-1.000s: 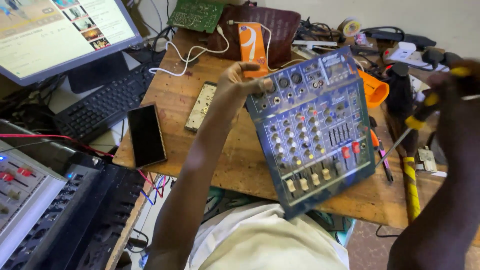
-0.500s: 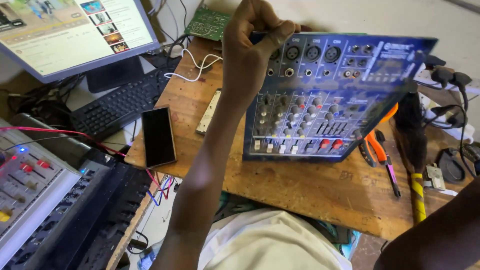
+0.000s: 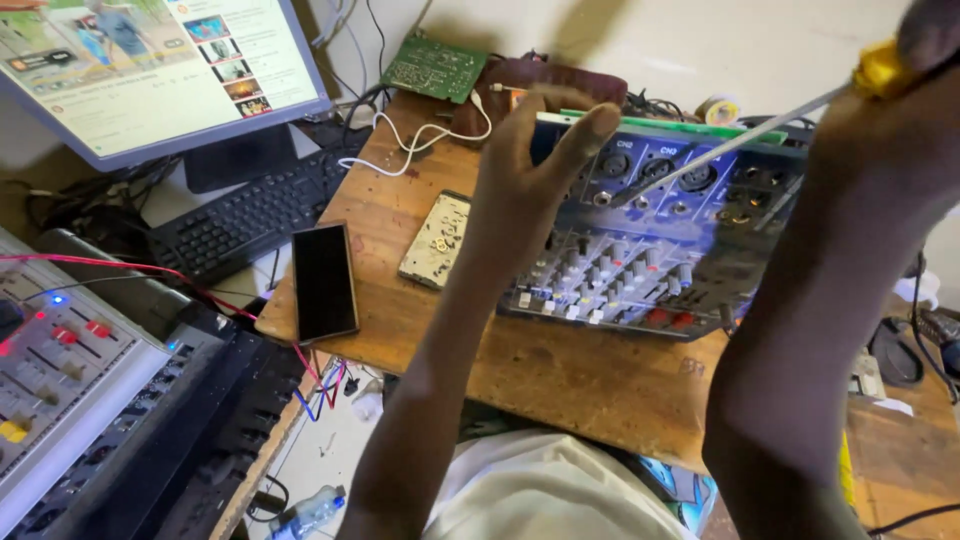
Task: Removing screws and prying the chassis of an audio mixer to access the internal circuit board.
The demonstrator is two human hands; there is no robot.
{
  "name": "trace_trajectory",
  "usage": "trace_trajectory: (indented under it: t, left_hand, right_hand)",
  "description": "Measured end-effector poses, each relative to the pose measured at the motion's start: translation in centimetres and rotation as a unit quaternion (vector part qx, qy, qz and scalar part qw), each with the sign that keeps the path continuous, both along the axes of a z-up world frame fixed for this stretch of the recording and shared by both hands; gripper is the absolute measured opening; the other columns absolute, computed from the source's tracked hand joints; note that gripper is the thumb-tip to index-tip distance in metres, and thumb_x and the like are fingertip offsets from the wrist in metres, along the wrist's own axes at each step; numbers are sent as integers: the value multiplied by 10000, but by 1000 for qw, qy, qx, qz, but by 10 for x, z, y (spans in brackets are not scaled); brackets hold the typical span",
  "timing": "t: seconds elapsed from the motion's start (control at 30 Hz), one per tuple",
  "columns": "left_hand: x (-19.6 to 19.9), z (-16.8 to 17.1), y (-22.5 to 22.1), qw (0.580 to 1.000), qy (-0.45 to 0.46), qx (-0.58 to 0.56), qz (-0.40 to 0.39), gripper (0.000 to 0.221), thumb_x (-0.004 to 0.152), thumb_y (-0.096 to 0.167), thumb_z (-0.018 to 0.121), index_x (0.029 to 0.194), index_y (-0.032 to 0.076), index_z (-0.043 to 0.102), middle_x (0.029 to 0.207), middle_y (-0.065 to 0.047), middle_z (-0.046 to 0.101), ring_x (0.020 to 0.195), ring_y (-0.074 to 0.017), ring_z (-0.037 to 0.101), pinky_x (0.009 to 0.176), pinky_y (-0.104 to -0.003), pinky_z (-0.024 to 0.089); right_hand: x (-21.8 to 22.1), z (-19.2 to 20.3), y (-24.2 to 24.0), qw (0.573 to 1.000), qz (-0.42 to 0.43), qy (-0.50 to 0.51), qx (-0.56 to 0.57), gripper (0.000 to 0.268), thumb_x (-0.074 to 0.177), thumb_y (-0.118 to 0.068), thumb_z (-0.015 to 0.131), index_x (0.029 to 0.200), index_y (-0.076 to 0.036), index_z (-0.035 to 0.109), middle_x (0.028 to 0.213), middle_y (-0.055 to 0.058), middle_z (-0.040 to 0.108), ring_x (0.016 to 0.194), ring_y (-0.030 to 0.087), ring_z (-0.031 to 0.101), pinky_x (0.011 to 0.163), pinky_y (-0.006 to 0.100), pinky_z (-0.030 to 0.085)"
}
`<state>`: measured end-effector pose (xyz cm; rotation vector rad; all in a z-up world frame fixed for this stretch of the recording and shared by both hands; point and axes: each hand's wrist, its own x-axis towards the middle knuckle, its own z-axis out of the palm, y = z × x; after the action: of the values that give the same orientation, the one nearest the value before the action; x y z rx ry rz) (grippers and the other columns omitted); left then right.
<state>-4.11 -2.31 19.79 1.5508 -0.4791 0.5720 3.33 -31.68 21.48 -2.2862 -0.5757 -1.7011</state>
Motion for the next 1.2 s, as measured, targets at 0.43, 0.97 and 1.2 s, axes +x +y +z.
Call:
trace_trajectory:
  t: [0.43, 0.97, 1.2]
  left_hand:
    - [-8, -2, -3, 988, 106, -109, -1, 467, 901, 639, 639, 807, 206, 490, 679, 105, 419, 599, -48, 386, 520, -260, 324]
    - [7, -15, 0, 996, 71, -50, -5, 459, 790, 311, 898, 1136, 113, 668, 950, -33, 728, 870, -186, 693, 757, -344, 625]
    - [8, -39, 4, 989, 144, -8, 29, 1110, 844, 516, 736, 1699, 81, 176, 1806, -271, 105, 1664, -458, 136, 1297, -639, 202]
  right_hand:
    - [59, 33, 28, 720, 624, 39, 301, 230, 960, 79, 441, 909, -118, 334, 890, 5, 253, 790, 151, 255, 670, 327, 265]
    - [-77, 108, 126, 671, 521, 47, 526, 496, 804, -549, 871, 881, -144, 595, 699, -13, 527, 534, 108, 473, 455, 297, 395]
    - [-52, 104, 119, 655, 485, -17, 579, 621, 716, -605, 854, 958, -135, 528, 698, 25, 351, 488, 115, 288, 384, 318, 214]
